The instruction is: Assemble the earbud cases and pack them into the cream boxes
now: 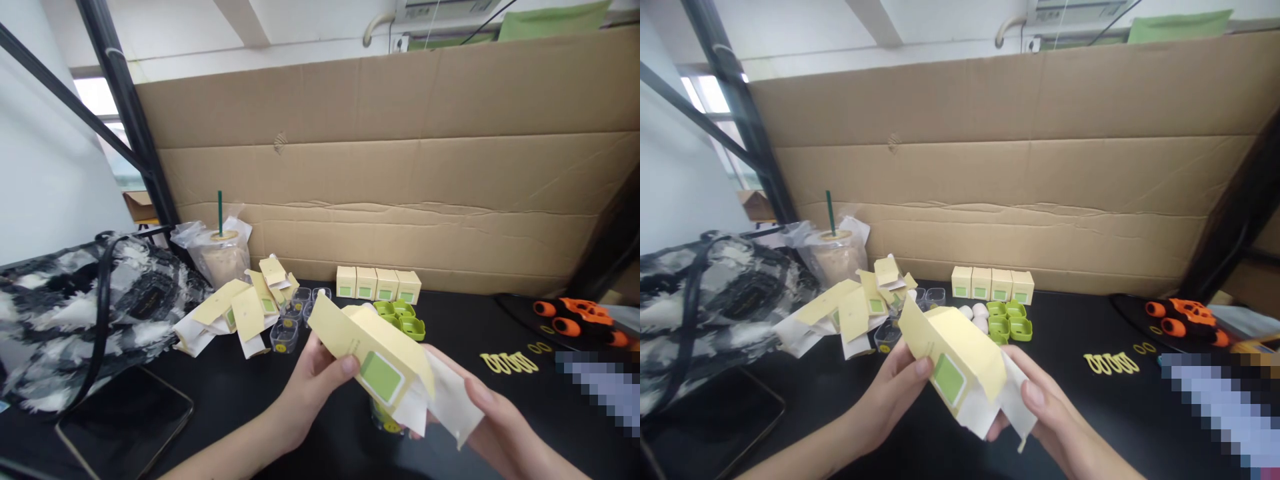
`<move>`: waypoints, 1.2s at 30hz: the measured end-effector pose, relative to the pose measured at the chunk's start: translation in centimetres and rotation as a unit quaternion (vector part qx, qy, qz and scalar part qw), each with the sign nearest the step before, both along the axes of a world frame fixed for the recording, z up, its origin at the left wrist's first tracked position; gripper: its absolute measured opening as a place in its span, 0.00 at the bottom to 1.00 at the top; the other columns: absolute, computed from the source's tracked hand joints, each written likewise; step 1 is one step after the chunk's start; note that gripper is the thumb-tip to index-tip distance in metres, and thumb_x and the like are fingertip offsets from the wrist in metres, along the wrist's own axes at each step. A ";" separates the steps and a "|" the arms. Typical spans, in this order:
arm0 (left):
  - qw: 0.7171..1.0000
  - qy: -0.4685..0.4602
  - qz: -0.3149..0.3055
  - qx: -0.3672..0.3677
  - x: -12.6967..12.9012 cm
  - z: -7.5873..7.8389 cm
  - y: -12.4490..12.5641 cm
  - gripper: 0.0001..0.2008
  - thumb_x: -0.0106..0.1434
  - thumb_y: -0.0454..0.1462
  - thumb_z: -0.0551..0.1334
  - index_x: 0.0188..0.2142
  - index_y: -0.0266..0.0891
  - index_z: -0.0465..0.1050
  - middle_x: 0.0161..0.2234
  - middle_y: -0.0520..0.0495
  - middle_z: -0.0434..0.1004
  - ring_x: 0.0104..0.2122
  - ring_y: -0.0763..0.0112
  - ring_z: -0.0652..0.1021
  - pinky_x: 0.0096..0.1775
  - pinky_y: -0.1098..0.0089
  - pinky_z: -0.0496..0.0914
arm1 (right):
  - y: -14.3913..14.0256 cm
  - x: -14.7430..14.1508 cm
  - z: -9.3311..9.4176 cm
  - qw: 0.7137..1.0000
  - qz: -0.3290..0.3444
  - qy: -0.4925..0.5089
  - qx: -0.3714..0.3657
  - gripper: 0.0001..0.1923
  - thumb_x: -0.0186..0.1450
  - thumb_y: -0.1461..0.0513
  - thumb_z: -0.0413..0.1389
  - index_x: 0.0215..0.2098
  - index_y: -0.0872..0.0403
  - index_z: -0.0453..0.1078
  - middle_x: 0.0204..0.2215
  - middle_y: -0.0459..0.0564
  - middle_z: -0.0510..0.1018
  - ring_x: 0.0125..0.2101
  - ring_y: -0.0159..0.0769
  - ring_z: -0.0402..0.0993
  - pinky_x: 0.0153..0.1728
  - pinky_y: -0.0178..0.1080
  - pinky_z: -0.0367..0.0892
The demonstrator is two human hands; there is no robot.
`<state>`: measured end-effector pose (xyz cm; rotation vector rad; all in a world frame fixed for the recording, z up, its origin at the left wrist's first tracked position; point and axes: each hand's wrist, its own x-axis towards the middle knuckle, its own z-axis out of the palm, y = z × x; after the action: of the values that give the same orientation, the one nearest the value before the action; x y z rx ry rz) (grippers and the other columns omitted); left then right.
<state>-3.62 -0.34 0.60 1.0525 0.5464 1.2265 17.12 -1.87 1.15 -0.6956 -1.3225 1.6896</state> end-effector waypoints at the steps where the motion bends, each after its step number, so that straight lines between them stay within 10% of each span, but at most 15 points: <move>1: 1.000 -0.008 -0.005 -0.002 0.0 0.1 0.0 0.22 0.54 0.41 0.70 0.46 0.38 0.69 0.47 0.41 0.77 0.51 0.53 0.73 0.54 0.55 0.64 | 0.1 0.0 -0.2 1.000 -0.003 0.006 0.004 0.31 0.55 0.39 0.54 0.46 0.50 0.70 0.32 0.52 0.78 0.30 0.42 0.73 0.32 0.43 0.68; 9: 0.996 0.023 -0.090 0.010 0.9 -1.0 0.0 0.13 0.59 0.38 0.65 0.44 0.36 0.75 0.42 0.41 0.80 0.46 0.58 0.76 0.54 0.56 0.64 | 0.7 -0.4 -0.7 0.985 -0.136 -0.048 0.091 0.30 0.47 0.48 0.68 0.45 0.48 0.69 0.33 0.50 0.75 0.29 0.38 0.70 0.29 0.38 0.68; 19: 0.979 0.062 -0.116 0.157 -0.7 -0.8 0.5 0.37 0.53 0.43 0.69 0.58 0.47 0.54 0.56 0.40 0.66 0.53 0.55 0.69 0.50 0.56 0.64 | 2.2 1.1 0.5 0.982 -0.182 0.024 0.037 0.18 0.55 0.47 0.61 0.25 0.53 0.69 0.20 0.44 0.67 0.20 0.32 0.62 0.24 0.37 0.63; 31: 0.999 0.031 -0.037 -0.001 0.2 -0.4 0.6 0.25 0.58 0.45 0.65 0.52 0.42 0.63 0.45 0.41 0.76 0.46 0.56 0.74 0.47 0.58 0.67 | 1.0 0.0 -0.2 0.978 -0.170 -0.091 0.075 0.21 0.55 0.45 0.62 0.36 0.52 0.72 0.26 0.48 0.76 0.27 0.38 0.71 0.31 0.41 0.68; 36: 0.999 -0.007 0.005 -0.035 -0.2 0.9 0.8 0.14 0.62 0.44 0.58 0.44 0.40 0.65 0.44 0.45 0.75 0.47 0.59 0.74 0.46 0.62 0.67 | 1.3 0.9 -1.2 0.959 -0.187 -0.122 0.174 0.24 0.63 0.52 0.57 0.56 0.43 0.61 0.46 0.52 0.71 0.36 0.40 0.74 0.37 0.43 0.71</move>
<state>-3.78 0.45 1.49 0.9831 0.5803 1.2155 17.99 -0.61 -0.04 -0.8980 -1.5000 1.0611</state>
